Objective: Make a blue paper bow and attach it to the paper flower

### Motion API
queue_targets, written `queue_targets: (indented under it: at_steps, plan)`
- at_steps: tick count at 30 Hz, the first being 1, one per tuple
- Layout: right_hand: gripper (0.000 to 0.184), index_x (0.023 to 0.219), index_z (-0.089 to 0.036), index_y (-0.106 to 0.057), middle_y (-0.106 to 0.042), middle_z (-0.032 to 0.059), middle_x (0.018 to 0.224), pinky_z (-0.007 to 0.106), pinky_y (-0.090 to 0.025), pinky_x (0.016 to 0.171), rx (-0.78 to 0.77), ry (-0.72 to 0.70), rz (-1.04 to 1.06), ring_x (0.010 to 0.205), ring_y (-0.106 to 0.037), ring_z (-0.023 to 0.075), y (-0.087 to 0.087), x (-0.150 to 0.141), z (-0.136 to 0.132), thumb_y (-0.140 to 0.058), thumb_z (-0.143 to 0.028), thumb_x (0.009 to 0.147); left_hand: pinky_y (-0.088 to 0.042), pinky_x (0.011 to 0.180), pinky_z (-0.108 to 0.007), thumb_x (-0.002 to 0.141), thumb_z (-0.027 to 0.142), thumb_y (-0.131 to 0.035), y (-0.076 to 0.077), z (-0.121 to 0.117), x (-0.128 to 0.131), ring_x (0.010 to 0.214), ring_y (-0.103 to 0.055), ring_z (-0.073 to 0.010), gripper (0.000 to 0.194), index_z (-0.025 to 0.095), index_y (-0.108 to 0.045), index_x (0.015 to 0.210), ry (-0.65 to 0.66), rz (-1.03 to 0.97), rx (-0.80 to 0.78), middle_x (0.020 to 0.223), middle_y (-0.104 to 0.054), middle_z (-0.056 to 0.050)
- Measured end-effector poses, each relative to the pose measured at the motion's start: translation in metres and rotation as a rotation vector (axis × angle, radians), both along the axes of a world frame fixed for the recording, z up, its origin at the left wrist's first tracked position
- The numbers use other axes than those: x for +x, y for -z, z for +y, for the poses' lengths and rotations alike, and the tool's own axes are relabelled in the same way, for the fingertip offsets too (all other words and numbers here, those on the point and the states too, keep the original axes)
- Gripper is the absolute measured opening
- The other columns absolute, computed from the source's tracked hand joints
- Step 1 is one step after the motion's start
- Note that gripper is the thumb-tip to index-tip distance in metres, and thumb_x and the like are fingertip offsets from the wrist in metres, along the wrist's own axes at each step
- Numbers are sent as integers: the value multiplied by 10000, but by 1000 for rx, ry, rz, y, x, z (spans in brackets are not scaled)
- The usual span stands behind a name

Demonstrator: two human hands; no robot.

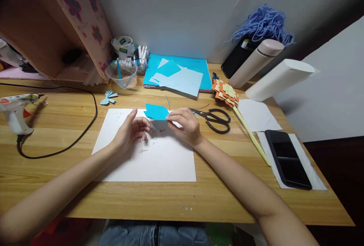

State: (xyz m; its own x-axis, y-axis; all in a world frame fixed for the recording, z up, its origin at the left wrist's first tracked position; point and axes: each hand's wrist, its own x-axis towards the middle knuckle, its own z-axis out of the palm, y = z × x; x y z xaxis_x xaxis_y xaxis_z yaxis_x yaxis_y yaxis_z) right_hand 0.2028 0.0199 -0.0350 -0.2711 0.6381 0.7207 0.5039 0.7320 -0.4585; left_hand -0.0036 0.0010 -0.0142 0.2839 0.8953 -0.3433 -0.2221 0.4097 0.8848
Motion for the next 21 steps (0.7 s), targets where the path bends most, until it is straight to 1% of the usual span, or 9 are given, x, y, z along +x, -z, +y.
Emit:
queue_targets:
  at_steps: [2, 5, 7, 8, 12, 14, 16, 19, 21]
  plan:
    - [85, 796, -275, -663, -712, 39, 806, 382, -493, 693, 12, -28, -119, 756, -629, 200, 0, 1, -2, -602, -217, 808, -451, 486, -221, 795, 615, -457, -3, -2, 1, 652, -581, -146, 535, 110, -616, 720, 74, -19, -59, 714, -613, -86]
    - [138, 824, -278, -672, -711, 41, 816, 379, -501, 697, -8, -95, -219, 779, -619, 204, 0, 0, -2, -546, -227, 847, -437, 483, -205, 741, 449, -637, -5, -3, 2, 643, -609, -137, 341, 110, -609, 714, 97, 23, -92, 721, -646, -79]
    - [160, 836, -271, -675, -709, 39, 820, 372, -500, 702, -5, -120, -244, 785, -612, 200, 0, -1, -2, -524, -222, 860, -406, 452, -194, 733, 362, -661, -5, -1, 1, 599, -608, -126, 264, 108, -602, 693, 101, 74, -109, 691, -647, -72]
    - [165, 837, -267, -674, -709, 38, 821, 367, -498, 702, 2, -124, -250, 782, -610, 197, 0, -1, -1, -519, -218, 863, -397, 444, -194, 742, 350, -652, -5, 1, 0, 578, -603, -120, 254, 106, -604, 691, 104, 94, -111, 678, -647, -72]
    - [163, 854, -264, -671, -708, 30, 844, 349, -483, 717, 57, -135, -262, 805, -599, 186, 0, -1, 1, -523, -196, 864, -406, 468, -194, 759, 351, -648, -3, 6, -6, 530, -578, -96, 259, 94, -641, 731, 161, 126, -103, 641, -651, -69]
    - [134, 893, -269, -669, -709, 21, 876, 344, -472, 749, 87, -173, -272, 850, -586, 183, 0, -3, 1, -560, -205, 848, -424, 499, -201, 755, 351, -655, -2, 7, -7, 531, -580, -95, 258, 93, -653, 756, 202, 127, -111, 644, -659, -69]
    - [117, 914, -276, -669, -710, 9, 890, 340, -461, 779, 100, -220, -287, 871, -575, 180, 1, -5, 0, -601, -233, 828, -435, 522, -211, 744, 357, -664, -2, 7, -7, 540, -592, -104, 259, 98, -646, 735, 230, 133, -111, 643, -665, -67]
    - [94, 891, -285, -673, -710, 0, 886, 341, -445, 801, 68, -257, -312, 869, -566, 176, 2, -9, -2, -601, -260, 835, -434, 531, -218, 721, 376, -681, -2, 6, -6, 548, -602, -115, 279, 112, -610, 663, 249, 158, -83, 628, -665, -62]
    - [97, 883, -289, -669, -707, 3, 885, 345, -434, 805, 34, -266, -321, 877, -560, 177, 3, -10, -4, -586, -253, 846, -438, 532, -224, 721, 381, -680, -2, 5, -6, 544, -599, -116, 285, 117, -598, 652, 267, 161, -75, 626, -664, -61]
